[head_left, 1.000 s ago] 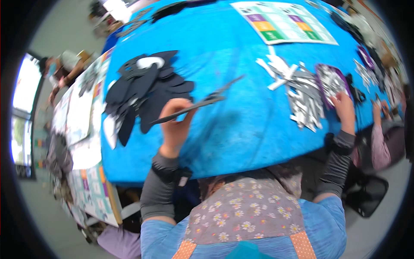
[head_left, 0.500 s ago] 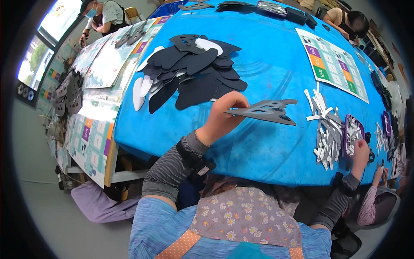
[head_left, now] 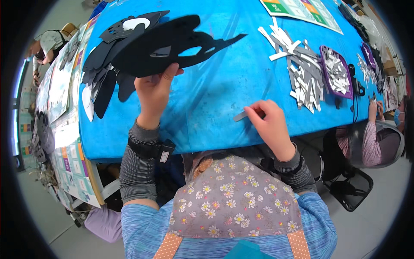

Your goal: Manually assembling and aligning shoe upper components on a factory workspace using a pattern guide.

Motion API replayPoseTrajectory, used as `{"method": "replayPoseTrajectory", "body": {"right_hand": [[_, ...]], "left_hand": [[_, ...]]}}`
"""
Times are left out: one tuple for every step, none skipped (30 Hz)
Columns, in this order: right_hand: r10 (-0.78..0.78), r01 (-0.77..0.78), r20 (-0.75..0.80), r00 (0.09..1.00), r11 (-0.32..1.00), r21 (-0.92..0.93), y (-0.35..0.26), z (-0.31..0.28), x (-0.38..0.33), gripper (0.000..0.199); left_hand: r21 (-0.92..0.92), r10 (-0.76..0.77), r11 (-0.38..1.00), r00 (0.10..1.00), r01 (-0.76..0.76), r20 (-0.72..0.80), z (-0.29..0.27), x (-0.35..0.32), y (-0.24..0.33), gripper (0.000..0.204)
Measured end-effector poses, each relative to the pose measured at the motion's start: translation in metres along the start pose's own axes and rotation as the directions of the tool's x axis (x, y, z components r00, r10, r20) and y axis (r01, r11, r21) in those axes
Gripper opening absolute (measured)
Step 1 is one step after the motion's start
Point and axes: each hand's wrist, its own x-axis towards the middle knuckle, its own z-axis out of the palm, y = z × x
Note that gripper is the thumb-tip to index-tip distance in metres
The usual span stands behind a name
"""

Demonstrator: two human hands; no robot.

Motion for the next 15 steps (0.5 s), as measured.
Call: {"method": "replayPoseTrajectory", "body": {"right_hand": [[-0.220, 0.202, -0.036, 0.975, 0.941, -0.272, 0.001, 0.004, -0.002, 0.022], [-0.211, 0.194, -0.035, 0.977, 0.944, -0.268, 0.002, 0.006, -0.003, 0.022], [-0.277, 0.232, -0.106, 0.955, 0.920, -0.315, 0.003, 0.007, -0.004, 0.025], [-0.344, 0.265, -0.174, 0.923, 0.893, -0.364, 0.003, 0.008, -0.005, 0.028], [-0.341, 0.264, -0.171, 0.924, 0.895, -0.359, 0.002, 0.007, -0.007, 0.028], [-0.374, 0.288, -0.161, 0.913, 0.873, -0.394, -0.001, 0.005, -0.008, 0.031], [-0.406, 0.310, -0.152, 0.901, 0.849, -0.428, -0.002, 0.003, -0.010, 0.034], [-0.404, 0.308, -0.155, 0.902, 0.852, -0.424, -0.002, 0.002, -0.010, 0.034], [-0.387, 0.300, -0.142, 0.911, 0.858, -0.417, -0.002, 0.002, -0.009, 0.033], [-0.371, 0.292, -0.128, 0.920, 0.864, -0.410, -0.001, 0.001, -0.008, 0.031], [-0.369, 0.292, -0.129, 0.920, 0.867, -0.403, 0.001, 0.000, -0.006, 0.031], [-0.325, 0.286, -0.125, 0.938, 0.923, -0.256, 0.005, -0.004, -0.004, 0.030], [-0.280, 0.270, -0.112, 0.953, 0.957, -0.103, 0.008, -0.007, -0.002, 0.028], [-0.272, 0.262, -0.106, 0.956, 0.960, -0.099, 0.007, -0.009, -0.003, 0.028], [-0.105, 0.100, 0.001, 0.994, 0.951, 0.292, 0.006, -0.011, -0.004, 0.026]], "left_hand": [[0.056, -0.034, 0.998, 0.999, 0.034, 0.000, 0.001, 0.000, 0.004, 0.019], [0.058, -0.043, 0.997, 0.999, 0.043, 0.004, 0.002, 0.000, 0.005, 0.019], [0.077, -0.058, 0.995, 0.998, 0.058, -0.006, 0.003, 0.000, 0.005, 0.018], [0.097, -0.071, 0.993, 0.997, 0.072, -0.016, 0.003, 0.000, 0.007, 0.018], [0.101, -0.075, 0.992, 0.997, 0.076, -0.017, 0.005, -0.001, 0.010, 0.018], [0.097, -0.123, 0.987, 0.992, 0.125, -0.028, 0.006, -0.002, 0.013, 0.019], [0.091, -0.171, 0.981, 0.985, 0.173, -0.037, 0.007, -0.004, 0.015, 0.019], [0.096, -0.172, 0.980, 0.985, 0.174, -0.034, 0.009, -0.006, 0.017, 0.019], [0.005, -0.250, 0.968, 0.967, 0.250, -0.048, 0.011, -0.011, 0.019, 0.019], [-0.086, -0.327, 0.943, 0.943, 0.322, -0.056, 0.013, -0.016, 0.023, 0.020], [-0.079, -0.328, 0.943, 0.943, 0.324, -0.056, 0.016, -0.023, 0.027, 0.020], [-0.116, -0.384, 0.919, 0.921, 0.376, -0.061, 0.021, -0.031, 0.032, 0.020], [-0.154, -0.440, 0.891, 0.896, 0.427, -0.066, 0.027, -0.038, 0.036, 0.019], [-0.152, -0.480, 0.870, 0.876, 0.468, -0.045, 0.032, -0.047, 0.042, 0.019], [-0.172, -0.516, 0.845, 0.857, 0.507, -0.012, 0.036, -0.054, 0.045, 0.020]]}}
